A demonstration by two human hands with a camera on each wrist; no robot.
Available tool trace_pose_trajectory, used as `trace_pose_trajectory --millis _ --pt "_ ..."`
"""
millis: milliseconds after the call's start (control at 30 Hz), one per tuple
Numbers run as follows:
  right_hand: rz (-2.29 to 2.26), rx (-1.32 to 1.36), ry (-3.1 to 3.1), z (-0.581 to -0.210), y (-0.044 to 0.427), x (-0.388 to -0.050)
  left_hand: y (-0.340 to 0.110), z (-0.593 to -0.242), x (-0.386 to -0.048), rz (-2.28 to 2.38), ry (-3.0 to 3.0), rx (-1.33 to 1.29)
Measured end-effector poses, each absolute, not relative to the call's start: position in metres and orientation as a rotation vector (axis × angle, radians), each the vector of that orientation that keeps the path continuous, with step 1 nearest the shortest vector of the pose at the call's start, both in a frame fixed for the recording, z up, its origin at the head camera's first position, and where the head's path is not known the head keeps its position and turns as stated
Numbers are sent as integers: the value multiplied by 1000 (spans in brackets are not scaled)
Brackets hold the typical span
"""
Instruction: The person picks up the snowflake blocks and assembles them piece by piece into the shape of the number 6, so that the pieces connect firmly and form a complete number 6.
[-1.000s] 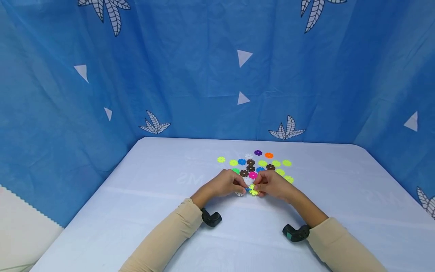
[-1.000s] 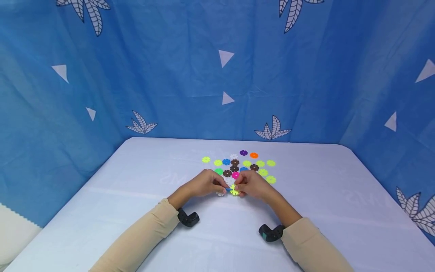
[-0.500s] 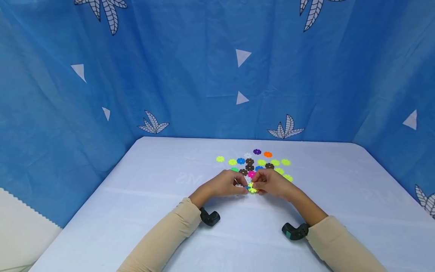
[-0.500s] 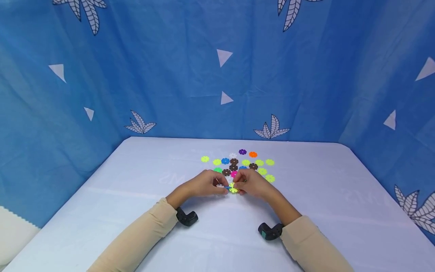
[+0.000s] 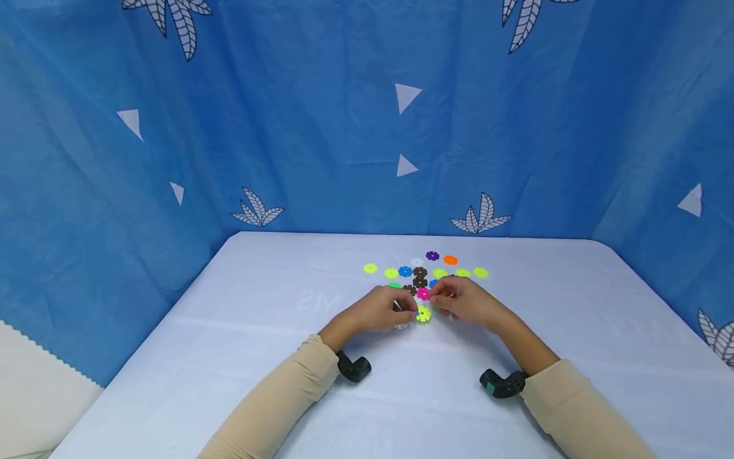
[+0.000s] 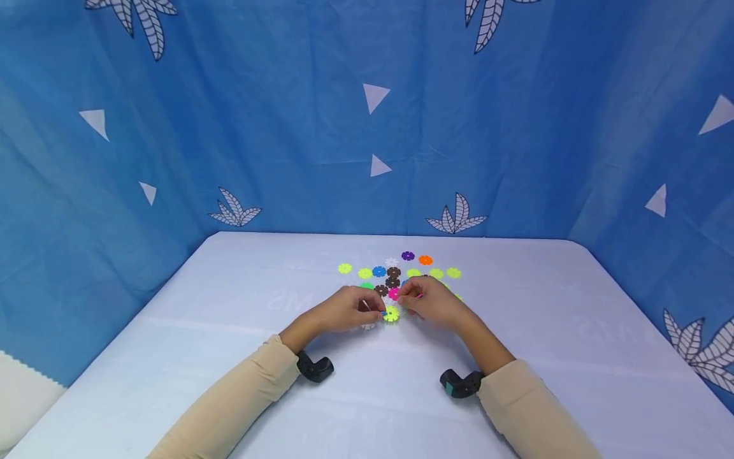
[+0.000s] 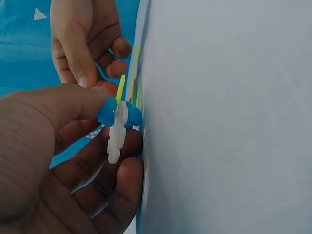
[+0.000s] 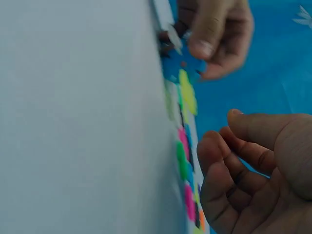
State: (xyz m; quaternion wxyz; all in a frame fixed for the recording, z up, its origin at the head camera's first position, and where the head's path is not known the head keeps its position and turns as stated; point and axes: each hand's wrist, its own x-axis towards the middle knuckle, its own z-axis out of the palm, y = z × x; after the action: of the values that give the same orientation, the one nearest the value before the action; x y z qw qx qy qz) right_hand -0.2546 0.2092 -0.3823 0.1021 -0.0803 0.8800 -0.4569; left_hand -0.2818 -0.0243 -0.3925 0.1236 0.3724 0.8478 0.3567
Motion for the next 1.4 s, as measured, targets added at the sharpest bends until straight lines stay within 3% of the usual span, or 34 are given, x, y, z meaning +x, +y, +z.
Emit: trace_pose_trajectory --millis 300,567,1033,1400 --pt "-1080 -92 2794 -362 259 -261 -26 -394 -282 1028 2488 1054" --pt "-817 17 2833 -373 288 -263 -28 -394 -281 1051 2465 1038" --pt "-758 -14 2835 -377 283 -264 -29 -390 -280 1049 2448 942" --pt "-922 -233 2775 -366 265 -258 -31 -390 -284 1042 2431 897"
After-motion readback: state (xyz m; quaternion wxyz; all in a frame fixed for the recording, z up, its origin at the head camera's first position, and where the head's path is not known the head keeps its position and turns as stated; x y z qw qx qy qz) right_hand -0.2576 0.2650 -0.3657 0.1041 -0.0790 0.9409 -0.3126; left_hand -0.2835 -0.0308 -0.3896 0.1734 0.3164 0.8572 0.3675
